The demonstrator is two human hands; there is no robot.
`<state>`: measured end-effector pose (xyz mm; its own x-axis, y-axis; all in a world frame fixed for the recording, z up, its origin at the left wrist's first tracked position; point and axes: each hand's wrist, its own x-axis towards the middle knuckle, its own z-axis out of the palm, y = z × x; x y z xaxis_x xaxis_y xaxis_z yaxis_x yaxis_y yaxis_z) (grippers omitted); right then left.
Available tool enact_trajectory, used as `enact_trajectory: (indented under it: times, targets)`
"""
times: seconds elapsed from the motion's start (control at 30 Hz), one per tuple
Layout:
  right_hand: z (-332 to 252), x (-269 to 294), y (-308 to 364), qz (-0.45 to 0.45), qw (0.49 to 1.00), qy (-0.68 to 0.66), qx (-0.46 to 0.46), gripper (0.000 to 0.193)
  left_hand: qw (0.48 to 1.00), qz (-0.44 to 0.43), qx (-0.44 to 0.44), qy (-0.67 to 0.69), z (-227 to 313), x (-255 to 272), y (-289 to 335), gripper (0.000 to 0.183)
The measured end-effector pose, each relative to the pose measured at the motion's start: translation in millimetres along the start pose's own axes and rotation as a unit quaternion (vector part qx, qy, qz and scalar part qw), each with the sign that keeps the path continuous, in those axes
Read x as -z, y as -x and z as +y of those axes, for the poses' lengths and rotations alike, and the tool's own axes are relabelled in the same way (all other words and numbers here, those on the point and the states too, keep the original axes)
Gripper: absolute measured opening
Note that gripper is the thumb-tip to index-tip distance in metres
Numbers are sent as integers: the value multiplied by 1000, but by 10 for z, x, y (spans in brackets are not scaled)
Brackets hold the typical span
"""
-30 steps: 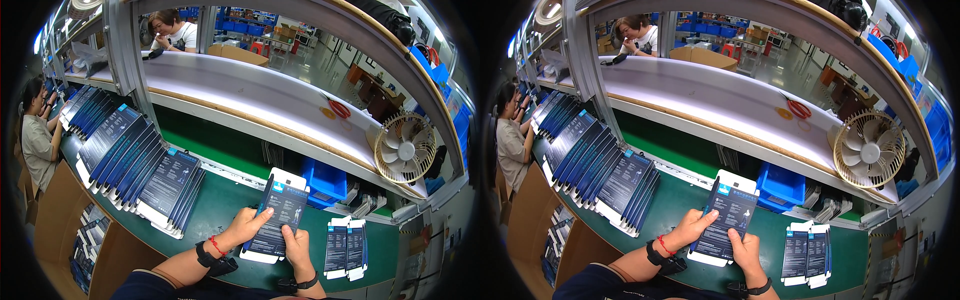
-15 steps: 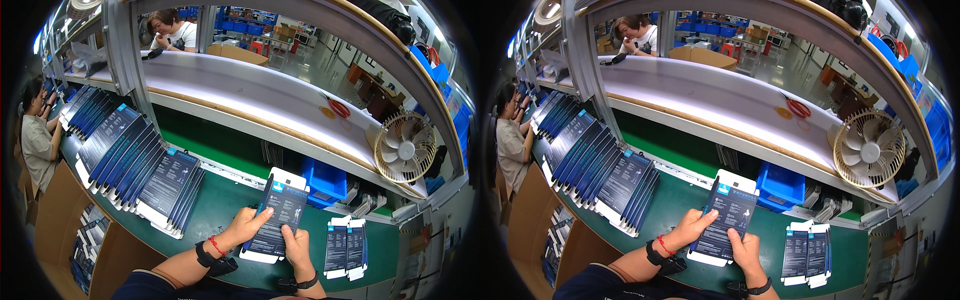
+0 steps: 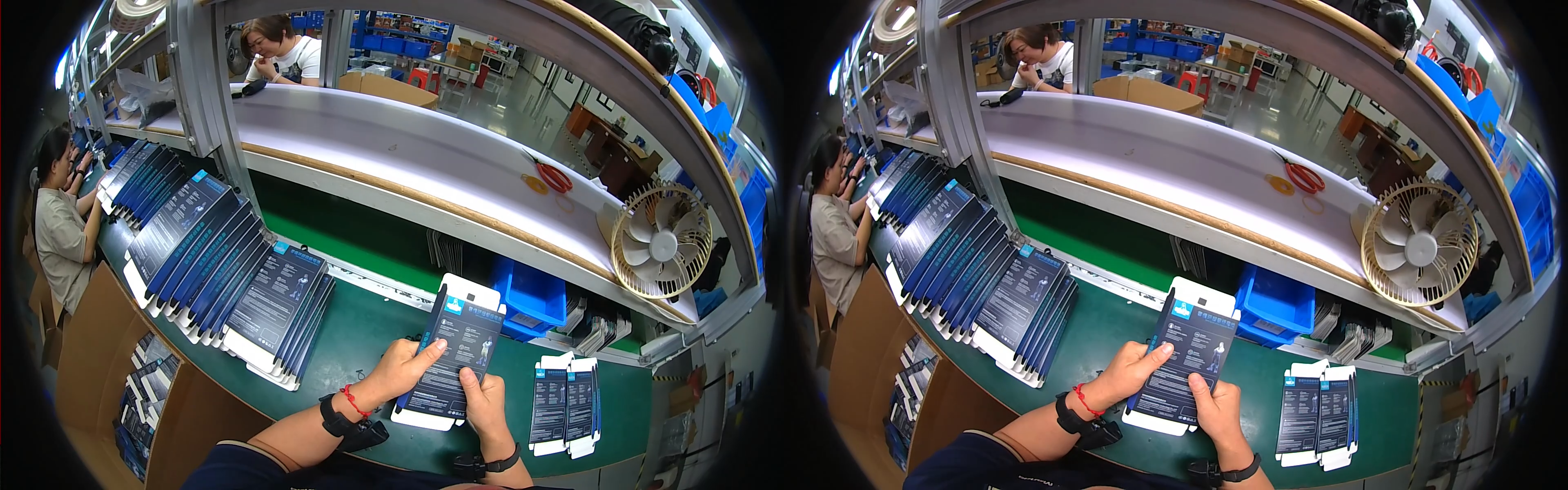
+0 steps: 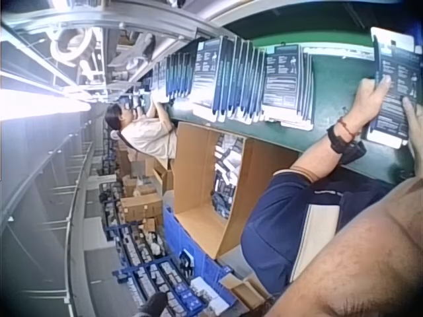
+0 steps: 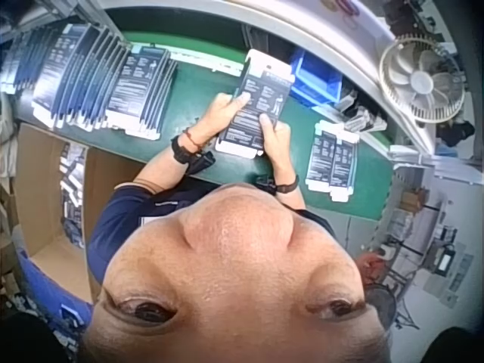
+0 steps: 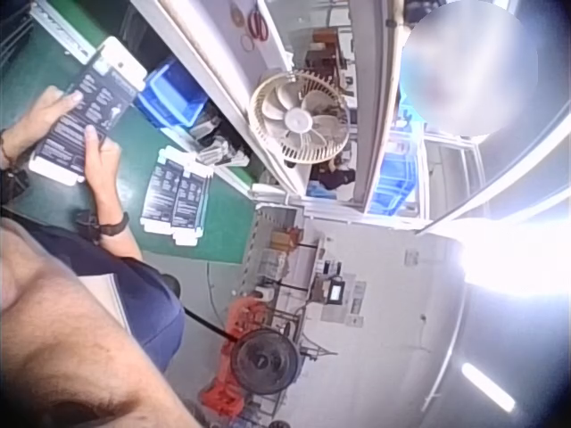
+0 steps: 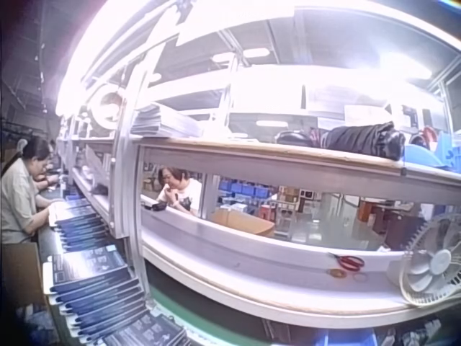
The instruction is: Applying small ring-like accessories to product packaging boxes in an assembly line setting.
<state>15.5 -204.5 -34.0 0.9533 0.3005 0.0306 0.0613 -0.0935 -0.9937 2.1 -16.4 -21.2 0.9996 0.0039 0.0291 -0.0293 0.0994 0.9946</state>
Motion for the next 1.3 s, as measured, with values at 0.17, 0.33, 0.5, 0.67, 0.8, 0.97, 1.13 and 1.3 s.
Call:
enact_trajectory:
  times: [0.17, 0.33, 0.5, 0.67, 0.8, 0.97, 1.13, 1.3]
  targets:
    - [7, 4, 1, -1, 1000, 4, -1, 37, 1000, -1, 5, 2, 15, 2, 4, 53]
    - [-9, -1, 1, -2, 1000, 6, 0, 36, 1000, 2, -3, -4, 12, 1, 2, 53]
    - [-2, -4, 2, -1, 1000, 1, 2, 36, 1000, -2, -2, -4, 15, 2, 2, 54]
    - [9, 4, 3, -3, 1000, 7, 2, 36, 1000, -4, -3, -6, -14, 7, -5, 54]
    - [-10, -3, 3, 1, 1000, 8, 2, 36, 1000, -2, -4, -1, -2, -2, 0, 54]
    - [-18, -4, 4, -2, 1000, 6, 1, 36, 1000, 1, -2, 5, 5, -1, 3, 54]
    - [-1, 1, 0, 0, 1000, 13, 1, 37, 1000, 1, -10, -15, 4, 3, -1, 54]
    - [-2, 4, 3, -2, 1000, 9, -3, 37, 1000, 1, -11, -13, 2, -2, -2, 54]
